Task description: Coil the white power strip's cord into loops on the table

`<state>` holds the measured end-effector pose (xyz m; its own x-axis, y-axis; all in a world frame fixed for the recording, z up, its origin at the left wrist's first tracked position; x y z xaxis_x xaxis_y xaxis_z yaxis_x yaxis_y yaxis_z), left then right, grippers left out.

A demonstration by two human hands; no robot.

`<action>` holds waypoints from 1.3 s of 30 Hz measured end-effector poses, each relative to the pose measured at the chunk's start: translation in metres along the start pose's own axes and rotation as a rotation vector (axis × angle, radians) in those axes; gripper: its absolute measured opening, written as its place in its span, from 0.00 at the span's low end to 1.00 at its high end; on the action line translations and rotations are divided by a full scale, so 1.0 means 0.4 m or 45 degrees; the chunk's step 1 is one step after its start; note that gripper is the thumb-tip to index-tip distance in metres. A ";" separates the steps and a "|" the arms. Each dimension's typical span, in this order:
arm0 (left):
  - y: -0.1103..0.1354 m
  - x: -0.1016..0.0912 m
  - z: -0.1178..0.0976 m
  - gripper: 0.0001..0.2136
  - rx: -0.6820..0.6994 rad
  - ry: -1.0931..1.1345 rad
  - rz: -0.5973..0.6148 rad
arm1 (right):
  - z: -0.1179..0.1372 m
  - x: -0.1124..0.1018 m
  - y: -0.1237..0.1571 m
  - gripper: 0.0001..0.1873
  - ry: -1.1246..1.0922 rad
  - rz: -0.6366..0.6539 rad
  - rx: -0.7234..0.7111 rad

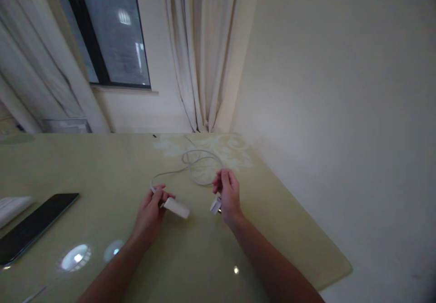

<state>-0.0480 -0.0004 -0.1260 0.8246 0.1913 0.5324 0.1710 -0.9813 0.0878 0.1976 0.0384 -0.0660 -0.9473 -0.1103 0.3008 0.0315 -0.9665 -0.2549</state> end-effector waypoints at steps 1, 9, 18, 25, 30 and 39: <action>-0.006 -0.016 -0.007 0.12 -0.004 0.030 -0.051 | 0.000 -0.024 -0.014 0.27 -0.056 -0.060 -0.008; -0.042 -0.095 -0.116 0.07 0.128 0.173 -0.269 | 0.034 -0.256 -0.082 0.26 -0.126 -0.561 -0.170; -0.054 -0.157 -0.243 0.07 0.400 -0.044 -0.299 | 0.160 -0.360 -0.099 0.20 -0.091 -0.622 -0.286; -0.098 0.010 -0.438 0.10 0.339 -0.453 -0.242 | 0.486 -0.195 -0.348 0.16 -0.050 -0.249 -0.243; -0.090 0.207 -0.660 0.16 0.926 -1.064 -0.288 | 0.813 -0.065 -0.489 0.16 0.083 -0.103 -0.677; -0.129 0.186 -0.549 0.11 0.483 -1.939 -0.065 | 0.846 -0.026 -0.447 0.18 0.461 0.124 -0.356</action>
<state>-0.1138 0.0605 0.0940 0.5216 0.2911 -0.8020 0.1417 -0.9565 -0.2550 0.3096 0.1339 0.2876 -0.9961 -0.0612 -0.0639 0.0856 -0.8506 -0.5188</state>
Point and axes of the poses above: each hand's wrist, its own y-axis away from the middle knuckle, its own x-axis out of the palm, z = x × y, the point moved 7 cm from there along -y, towards the middle knuckle, and after that the axes turned 14 degrees about z, right-handed, at the moved point
